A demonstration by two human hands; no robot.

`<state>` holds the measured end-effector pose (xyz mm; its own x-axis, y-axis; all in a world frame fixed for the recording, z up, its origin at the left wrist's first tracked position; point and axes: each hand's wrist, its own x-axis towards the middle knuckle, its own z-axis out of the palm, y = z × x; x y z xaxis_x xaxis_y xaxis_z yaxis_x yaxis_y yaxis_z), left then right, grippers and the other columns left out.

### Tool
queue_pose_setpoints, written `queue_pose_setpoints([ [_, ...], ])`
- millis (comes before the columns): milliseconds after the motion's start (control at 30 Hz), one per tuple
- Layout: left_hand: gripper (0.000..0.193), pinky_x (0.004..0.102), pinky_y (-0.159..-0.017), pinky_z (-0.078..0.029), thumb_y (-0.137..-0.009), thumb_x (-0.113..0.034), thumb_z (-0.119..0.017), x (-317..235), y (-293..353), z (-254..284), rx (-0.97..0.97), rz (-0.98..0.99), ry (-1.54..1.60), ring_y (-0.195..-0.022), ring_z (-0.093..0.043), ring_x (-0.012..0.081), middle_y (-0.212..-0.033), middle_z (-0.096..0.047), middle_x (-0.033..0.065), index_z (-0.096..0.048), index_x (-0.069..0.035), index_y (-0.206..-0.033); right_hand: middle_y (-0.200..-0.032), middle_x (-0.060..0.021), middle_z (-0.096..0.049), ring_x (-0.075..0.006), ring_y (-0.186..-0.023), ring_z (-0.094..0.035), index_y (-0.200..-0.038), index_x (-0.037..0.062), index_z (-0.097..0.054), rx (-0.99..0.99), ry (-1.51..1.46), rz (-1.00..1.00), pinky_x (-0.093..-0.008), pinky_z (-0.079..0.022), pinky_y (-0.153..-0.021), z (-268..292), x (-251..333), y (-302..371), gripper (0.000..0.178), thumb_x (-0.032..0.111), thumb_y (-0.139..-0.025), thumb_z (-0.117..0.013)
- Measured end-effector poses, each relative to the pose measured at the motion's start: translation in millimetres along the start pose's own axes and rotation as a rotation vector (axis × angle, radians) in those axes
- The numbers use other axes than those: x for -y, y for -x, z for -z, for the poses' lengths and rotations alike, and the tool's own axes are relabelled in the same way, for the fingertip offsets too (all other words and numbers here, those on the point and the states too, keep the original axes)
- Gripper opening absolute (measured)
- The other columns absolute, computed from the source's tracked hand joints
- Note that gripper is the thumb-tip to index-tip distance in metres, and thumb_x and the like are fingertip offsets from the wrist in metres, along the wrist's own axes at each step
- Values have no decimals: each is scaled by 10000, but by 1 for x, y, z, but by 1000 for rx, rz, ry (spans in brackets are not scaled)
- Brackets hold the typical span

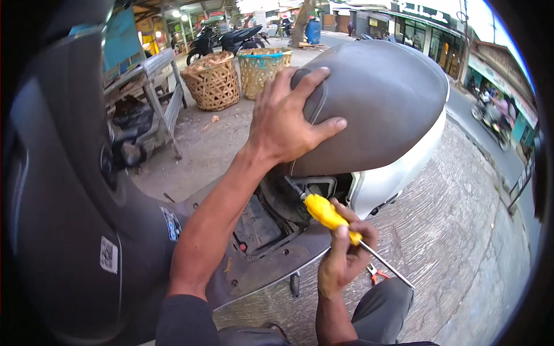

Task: The person uses a yellow screwdriver and orange pliers to remove screws and clips from the rear of a scooter seat. They then reposition the seat and use the tools to secure it back onto the scooter frame.

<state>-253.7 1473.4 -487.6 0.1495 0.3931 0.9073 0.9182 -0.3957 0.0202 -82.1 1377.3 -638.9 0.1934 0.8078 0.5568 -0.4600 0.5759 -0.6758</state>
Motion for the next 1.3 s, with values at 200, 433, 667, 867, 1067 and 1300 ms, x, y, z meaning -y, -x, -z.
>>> queue_pose_setpoints([
  [200,836,546,-1027,-470,-742,-574,-853,7,1,2,20,21,40,-1218,-565,421,-1318,-555,222,-589,-185,-1433,-1288,-246,-645,-388,-1248,-633,-1132,32,-430,-161,145,142,-481,-458,-1123,-34,-36,32,126,82,-1066,-525],
  [433,817,514,-1045,-473,-766,-519,-855,3,-4,-3,2,-7,31,-1210,-578,405,-1302,-579,212,-582,-152,-1442,-1342,-219,-591,-386,-1302,-595,-1197,102,-386,-332,-178,166,-544,-570,-1060,-37,-45,31,157,202,-1117,-477],
  [667,661,445,-1018,-510,-882,-416,-799,-1,-4,-10,-79,-29,15,-1170,-640,380,-1305,-631,221,-606,-72,-1413,-1308,-275,-603,-430,-1284,-595,-1214,108,-364,-355,-165,128,-550,-557,-1056,-48,-47,33,210,159,-1092,-528],
  [867,591,510,-1012,-488,-924,-476,-724,7,-2,-10,-92,-5,69,-1159,-611,435,-1309,-619,262,-643,-113,-1383,-1302,-241,-600,-447,-1287,-590,-1207,108,-351,-247,-72,167,-582,-572,-1045,-41,-43,29,211,214,-1105,-502],
  [1067,583,553,-1016,-475,-912,-492,-718,8,5,-8,-123,4,47,-1135,-607,468,-1313,-610,277,-654,-149,-1379,-1250,-279,-640,-415,-1279,-615,-1218,119,-369,-451,-267,188,-461,-523,-1053,-41,-6,30,174,138,-1104,-498],
  [1300,595,531,-1014,-483,-896,-494,-733,10,3,-11,-138,-9,41,-1141,-614,457,-1305,-628,247,-651,-161,-1383,-1064,-233,-724,-326,-1032,-732,-1154,77,-498,-179,67,-274,-412,-575,-841,-11,-40,79,189,221,-1060,-575],
])
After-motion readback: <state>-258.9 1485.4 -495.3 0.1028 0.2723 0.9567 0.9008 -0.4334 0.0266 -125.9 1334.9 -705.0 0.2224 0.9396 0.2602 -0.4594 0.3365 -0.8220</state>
